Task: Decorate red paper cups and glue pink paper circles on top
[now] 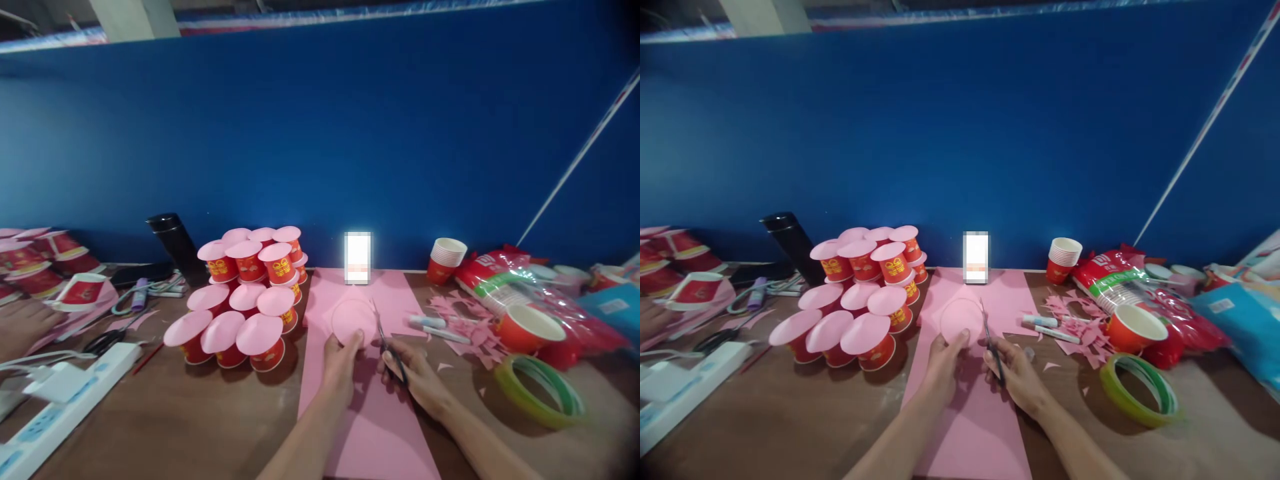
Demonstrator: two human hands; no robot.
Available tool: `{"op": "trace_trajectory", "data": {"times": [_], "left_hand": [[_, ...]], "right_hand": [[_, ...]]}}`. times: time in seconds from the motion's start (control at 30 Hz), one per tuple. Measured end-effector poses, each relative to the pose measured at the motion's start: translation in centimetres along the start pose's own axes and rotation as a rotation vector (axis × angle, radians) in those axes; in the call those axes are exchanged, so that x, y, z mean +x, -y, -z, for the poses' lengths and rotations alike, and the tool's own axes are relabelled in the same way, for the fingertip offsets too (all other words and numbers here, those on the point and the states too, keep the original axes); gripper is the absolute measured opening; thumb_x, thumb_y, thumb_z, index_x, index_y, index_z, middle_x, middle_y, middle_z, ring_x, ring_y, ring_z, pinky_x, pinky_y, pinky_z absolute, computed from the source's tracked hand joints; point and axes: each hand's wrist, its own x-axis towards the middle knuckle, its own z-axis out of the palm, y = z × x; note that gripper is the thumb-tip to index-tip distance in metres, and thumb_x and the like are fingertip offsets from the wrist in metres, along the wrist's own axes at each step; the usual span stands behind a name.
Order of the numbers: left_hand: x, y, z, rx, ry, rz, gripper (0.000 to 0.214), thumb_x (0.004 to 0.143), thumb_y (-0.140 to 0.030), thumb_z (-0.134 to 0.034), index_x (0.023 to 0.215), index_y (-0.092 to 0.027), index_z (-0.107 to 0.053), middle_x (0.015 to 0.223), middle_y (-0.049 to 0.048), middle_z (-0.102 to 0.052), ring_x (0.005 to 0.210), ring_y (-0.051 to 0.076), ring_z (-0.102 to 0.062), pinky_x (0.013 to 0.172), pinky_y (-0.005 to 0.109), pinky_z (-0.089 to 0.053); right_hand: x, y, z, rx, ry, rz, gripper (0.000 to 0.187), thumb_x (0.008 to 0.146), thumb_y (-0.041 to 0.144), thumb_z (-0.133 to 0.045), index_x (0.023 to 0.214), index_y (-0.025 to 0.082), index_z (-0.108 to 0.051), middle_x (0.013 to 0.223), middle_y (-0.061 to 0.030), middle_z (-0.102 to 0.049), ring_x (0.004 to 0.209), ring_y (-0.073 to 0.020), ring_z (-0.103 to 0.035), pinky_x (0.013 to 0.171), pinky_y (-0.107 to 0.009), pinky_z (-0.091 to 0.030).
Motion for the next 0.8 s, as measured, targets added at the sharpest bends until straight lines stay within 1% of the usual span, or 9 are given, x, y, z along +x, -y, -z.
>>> {"op": "trace_trajectory", "data": {"times": [0.13,0.27,0.43,0.6,0.8], "left_hand": [[-0.1,0.1,0.1,0.031,-0.027,-0.030,0.039,0.057,-0.041,-0.076,0.075,-0.014,-0.055,0.054,-0.0024,-0.054,0.045,0.008,-0.048,0.044,0.021,-0.037],[-0.3,-0.1,0.0,0.050,-0.014,-0.019,0.036,0.060,-0.040,-0.074,0.076,-0.014,-0.055,0.054,-0.0029,-0.053,0.045,0.008,-0.047,0.044,0.020,-0.036],[-0.7,-0.7,-0.2,0.073,-0.026,0.018,0.032,0.061,-0.037,-0.073,0.077,-0.015,-0.055,0.052,-0.0038,-0.053,0.044,0.008,-0.047,0.044,0.021,-0.037],[-0.9,-0.7,-0.2,0.079,0.004,-0.022,0.030,0.061,-0.035,-0.072,0.075,-0.013,-0.056,0.051,-0.0038,-0.052,0.044,0.008,-0.045,0.043,0.020,-0.035],[-0.8,-0.4,0.1,0.087,0.063,-0.030,0.031,0.062,-0.038,-0.072,0.071,-0.014,-0.054,0.049,-0.0048,-0.049,0.040,0.007,-0.042,0.040,0.020,-0.032]], "right_hand": [[0.1,-0.1,0.1,-0.021,0.015,0.006,0.056,0.075,0.059,-0.057,0.113,0.018,-0.051,0.066,0.0018,-0.057,0.045,-0.0092,-0.053,0.032,-0.016,-0.035],[-0.1,0.1,0.0,0.004,0.008,0.015,0.051,0.077,0.056,-0.058,0.111,0.018,-0.052,0.065,0.0025,-0.057,0.044,-0.0083,-0.052,0.033,-0.016,-0.034],[-0.5,0.9,-0.3,0.025,-0.015,0.021,0.050,0.075,0.054,-0.061,0.107,0.017,-0.054,0.065,0.0022,-0.058,0.044,-0.0077,-0.052,0.033,-0.016,-0.036],[-0.6,1.5,-0.5,0.036,-0.010,0.030,0.050,0.074,0.054,-0.062,0.107,0.017,-0.054,0.063,0.0018,-0.059,0.044,-0.0082,-0.052,0.033,-0.016,-0.036],[-0.5,1.2,-0.4,0.033,-0.027,0.038,0.049,0.074,0.054,-0.062,0.104,0.016,-0.054,0.063,0.0017,-0.059,0.044,-0.0081,-0.052,0.032,-0.016,-0.036]]}}
